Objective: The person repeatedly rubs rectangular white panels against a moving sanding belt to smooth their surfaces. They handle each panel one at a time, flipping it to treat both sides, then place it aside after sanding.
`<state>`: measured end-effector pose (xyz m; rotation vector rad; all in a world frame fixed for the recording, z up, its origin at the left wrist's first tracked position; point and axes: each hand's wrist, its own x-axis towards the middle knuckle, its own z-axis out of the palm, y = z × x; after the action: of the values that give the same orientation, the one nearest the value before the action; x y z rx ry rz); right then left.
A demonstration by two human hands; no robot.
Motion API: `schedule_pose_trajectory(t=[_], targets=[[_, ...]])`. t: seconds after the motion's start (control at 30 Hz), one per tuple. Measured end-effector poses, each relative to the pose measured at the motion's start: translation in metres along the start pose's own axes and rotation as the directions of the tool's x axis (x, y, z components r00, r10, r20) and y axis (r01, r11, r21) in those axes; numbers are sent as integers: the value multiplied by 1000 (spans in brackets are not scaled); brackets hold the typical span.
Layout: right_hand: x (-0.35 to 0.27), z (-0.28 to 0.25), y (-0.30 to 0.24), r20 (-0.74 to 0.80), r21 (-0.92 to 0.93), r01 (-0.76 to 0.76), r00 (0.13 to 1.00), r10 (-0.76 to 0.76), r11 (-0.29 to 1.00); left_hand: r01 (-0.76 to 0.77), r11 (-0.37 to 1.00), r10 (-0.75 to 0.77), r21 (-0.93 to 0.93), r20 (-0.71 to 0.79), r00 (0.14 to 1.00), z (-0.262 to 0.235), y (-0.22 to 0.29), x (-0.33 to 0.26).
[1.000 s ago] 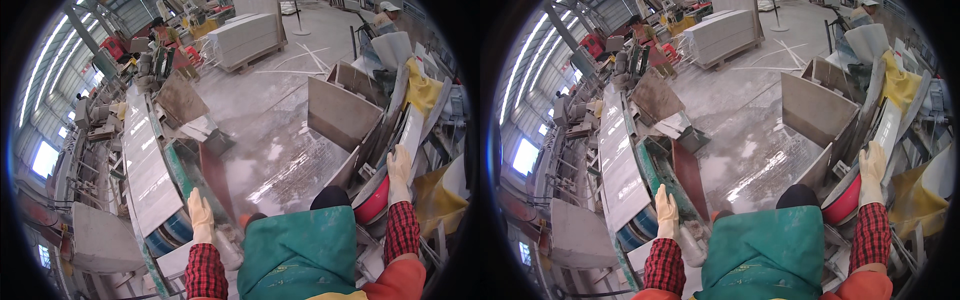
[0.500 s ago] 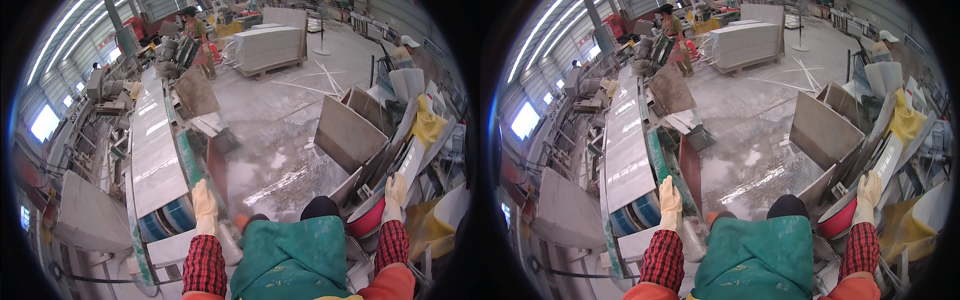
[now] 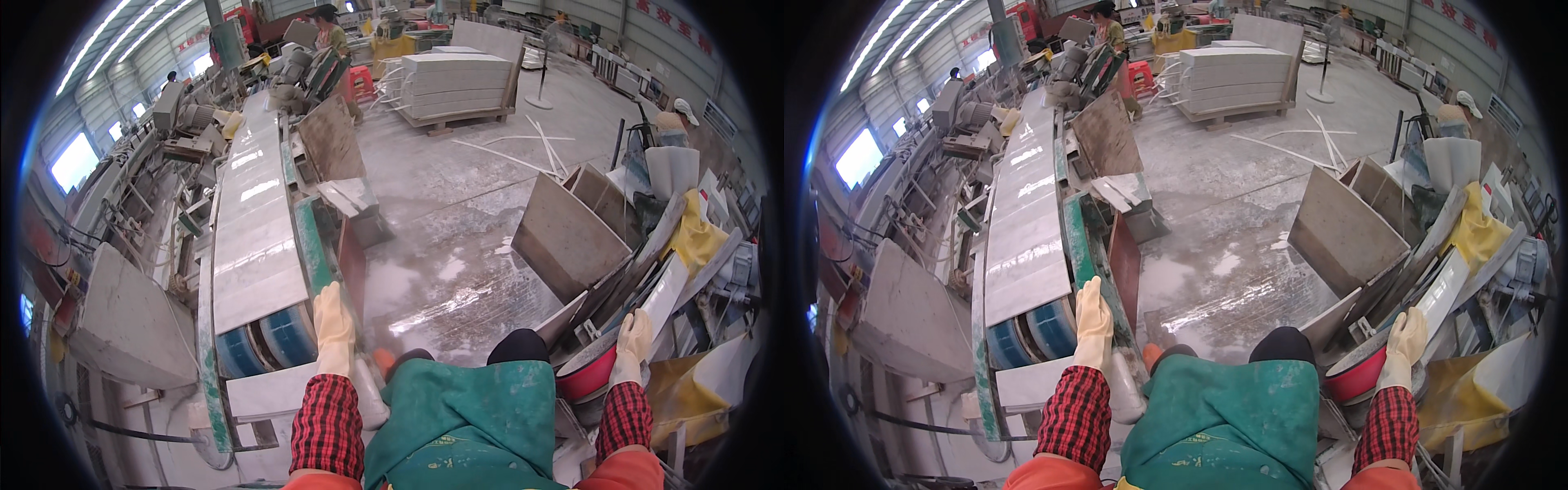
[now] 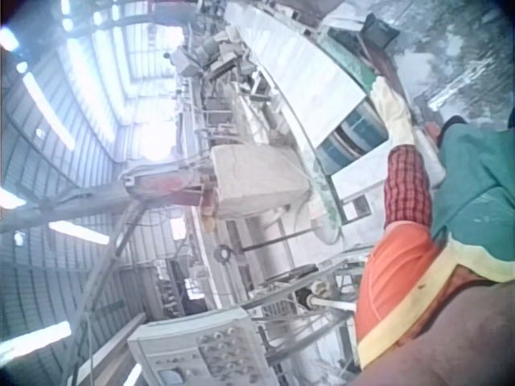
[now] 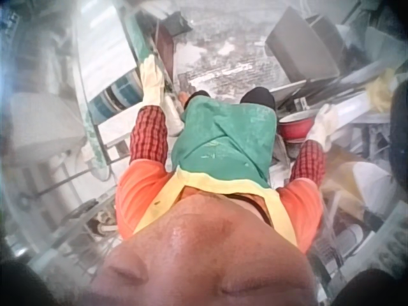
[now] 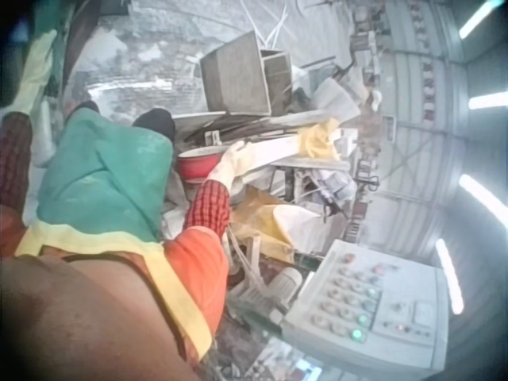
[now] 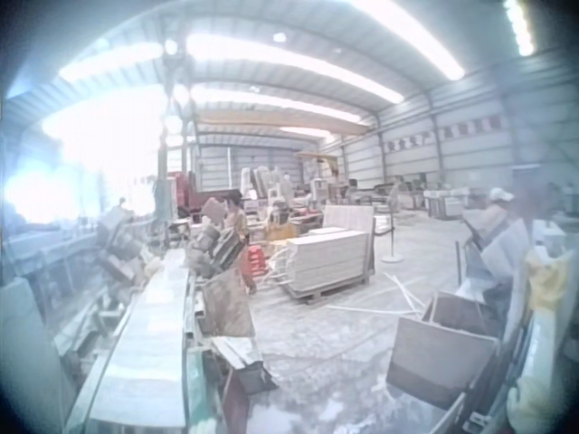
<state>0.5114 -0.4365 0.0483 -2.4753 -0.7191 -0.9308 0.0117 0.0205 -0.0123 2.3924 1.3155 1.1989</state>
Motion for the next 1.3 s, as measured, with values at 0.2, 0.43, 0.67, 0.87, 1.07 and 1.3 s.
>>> schedule_pose_trajectory(t=[0.2, 0.43, 0.67, 0.87, 1.07, 1.3], targets=[[-4, 1, 4, -41, -25, 87, 995, -88, 996, 8, 1000, -8, -21, -15, 1000, 2, 1, 1], [-8, -4, -8, -5, 0, 71, 997, -71, 998, -49, 998, 51, 24, -72, 996, 9, -9, -1], [-14, -10, -16, 39, -36, 56, 998, -55, 998, -79, 997, 82, 25, -153, 985, 12, -6, 0], [-19, -5, -13, 19, -28, 72, 997, -71, 997, -80, 997, 82, 21, -148, 986, 14, -10, 0], [-25, -3, -13, -4, -30, 92, 996, -93, 995, -61, 998, 59, -6, -137, 989, 11, -10, -2], [-35, -8, -10, 0, -353, -115, 992, 123, 929, -115, 993, 108, -17, -218, 970, 5, -4, 3]])
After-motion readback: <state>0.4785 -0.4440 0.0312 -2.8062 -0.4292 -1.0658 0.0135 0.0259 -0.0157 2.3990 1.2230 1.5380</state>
